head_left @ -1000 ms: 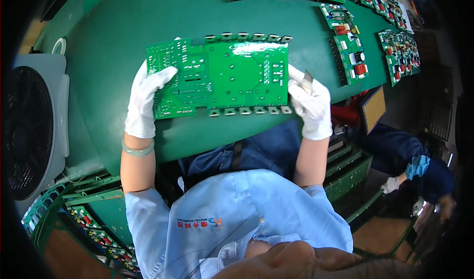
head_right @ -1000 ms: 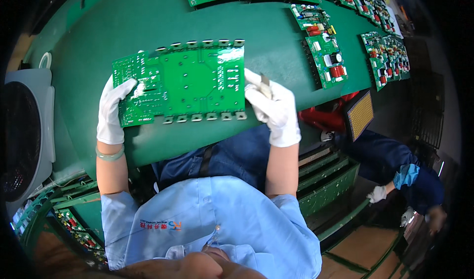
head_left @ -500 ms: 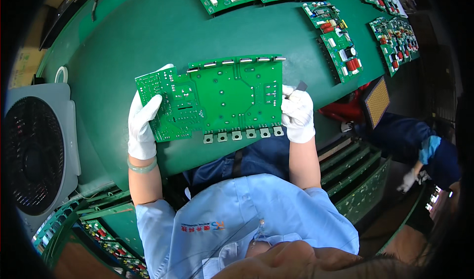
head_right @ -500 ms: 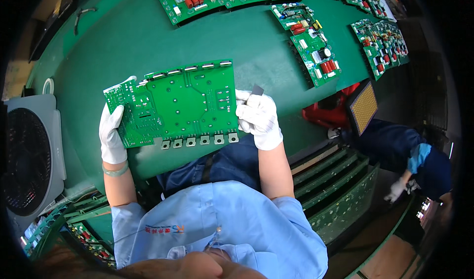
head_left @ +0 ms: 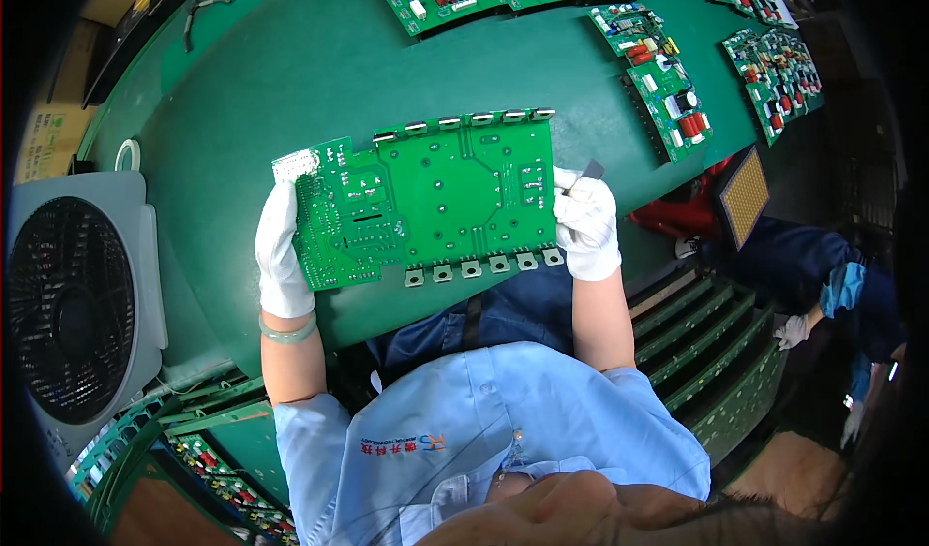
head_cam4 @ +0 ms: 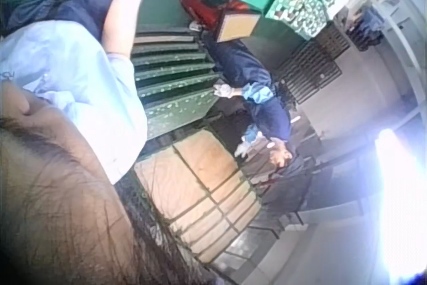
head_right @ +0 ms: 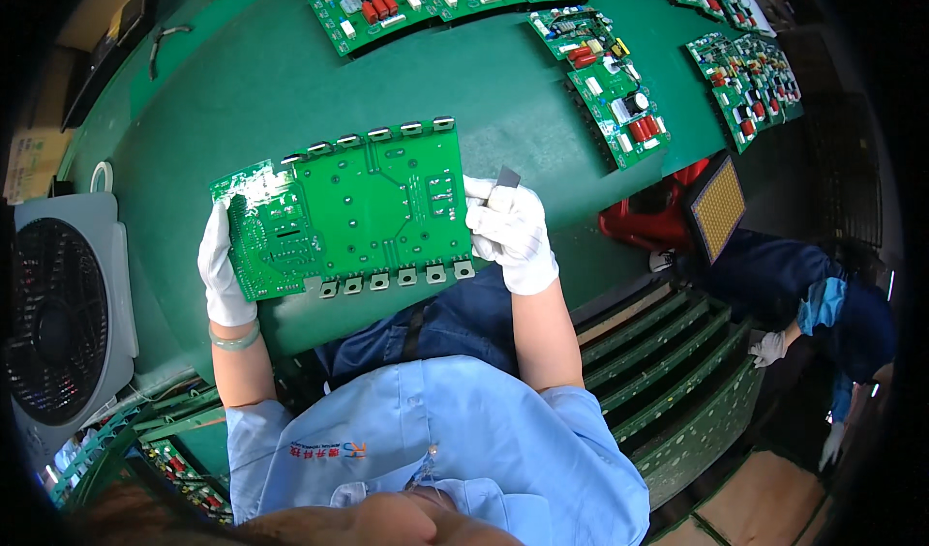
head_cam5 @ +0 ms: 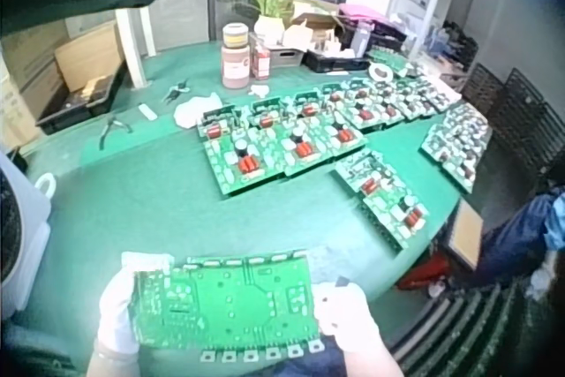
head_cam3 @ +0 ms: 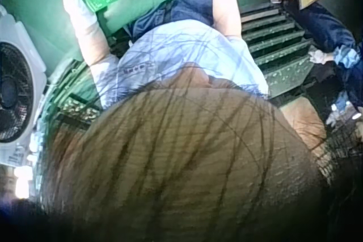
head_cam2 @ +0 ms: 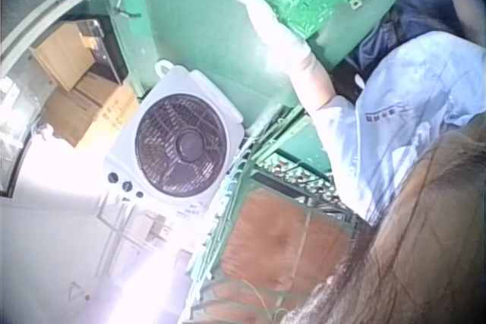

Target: The person repeatedly picks up green printed circuit boards from a green workbench, turns them over to view both sides, and places them back down. The person wears white gloves and a light blue shirt. Other workers are visible in the background.

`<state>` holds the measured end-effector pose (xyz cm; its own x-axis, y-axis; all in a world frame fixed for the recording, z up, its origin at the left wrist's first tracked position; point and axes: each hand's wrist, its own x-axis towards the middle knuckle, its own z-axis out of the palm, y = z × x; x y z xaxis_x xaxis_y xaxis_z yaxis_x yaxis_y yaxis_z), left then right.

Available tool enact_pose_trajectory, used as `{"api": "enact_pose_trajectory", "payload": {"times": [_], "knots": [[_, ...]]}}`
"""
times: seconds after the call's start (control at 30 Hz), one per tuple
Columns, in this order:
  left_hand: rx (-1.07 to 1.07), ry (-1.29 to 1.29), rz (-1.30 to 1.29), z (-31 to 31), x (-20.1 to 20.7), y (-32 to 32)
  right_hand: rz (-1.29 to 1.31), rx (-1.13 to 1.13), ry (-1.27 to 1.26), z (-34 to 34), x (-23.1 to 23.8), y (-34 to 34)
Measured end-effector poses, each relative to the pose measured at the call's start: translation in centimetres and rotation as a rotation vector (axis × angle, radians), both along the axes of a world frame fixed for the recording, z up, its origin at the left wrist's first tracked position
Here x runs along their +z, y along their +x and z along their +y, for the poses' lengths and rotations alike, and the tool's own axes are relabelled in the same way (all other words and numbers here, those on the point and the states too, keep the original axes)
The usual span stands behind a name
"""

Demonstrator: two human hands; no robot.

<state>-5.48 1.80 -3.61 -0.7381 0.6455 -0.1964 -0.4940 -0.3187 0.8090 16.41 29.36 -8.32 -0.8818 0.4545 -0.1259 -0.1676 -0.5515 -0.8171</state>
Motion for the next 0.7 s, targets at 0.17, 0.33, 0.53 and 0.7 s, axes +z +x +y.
{"api": "enact_pose_trajectory", "payload": {"times": [0.17,0.33,0.53,0.7], "knots": [[-0.029,-0.145,-0.143,0.2,1.3,-0.2,-0.336,0.059,0.193,-1.8,4.9,0.5],[-0.146,-0.295,0.091,1.1,2.0,1.0,-0.582,0.184,0.309,-3.8,5.3,7.0],[-0.207,-0.374,0.257,1.3,0.7,1.3,-0.708,-0.133,1.065,-4.2,5.5,7.6],[-0.189,-0.421,0.420,1.2,0.7,1.5,-0.542,-0.299,1.356,-4.5,4.2,5.9]]}}
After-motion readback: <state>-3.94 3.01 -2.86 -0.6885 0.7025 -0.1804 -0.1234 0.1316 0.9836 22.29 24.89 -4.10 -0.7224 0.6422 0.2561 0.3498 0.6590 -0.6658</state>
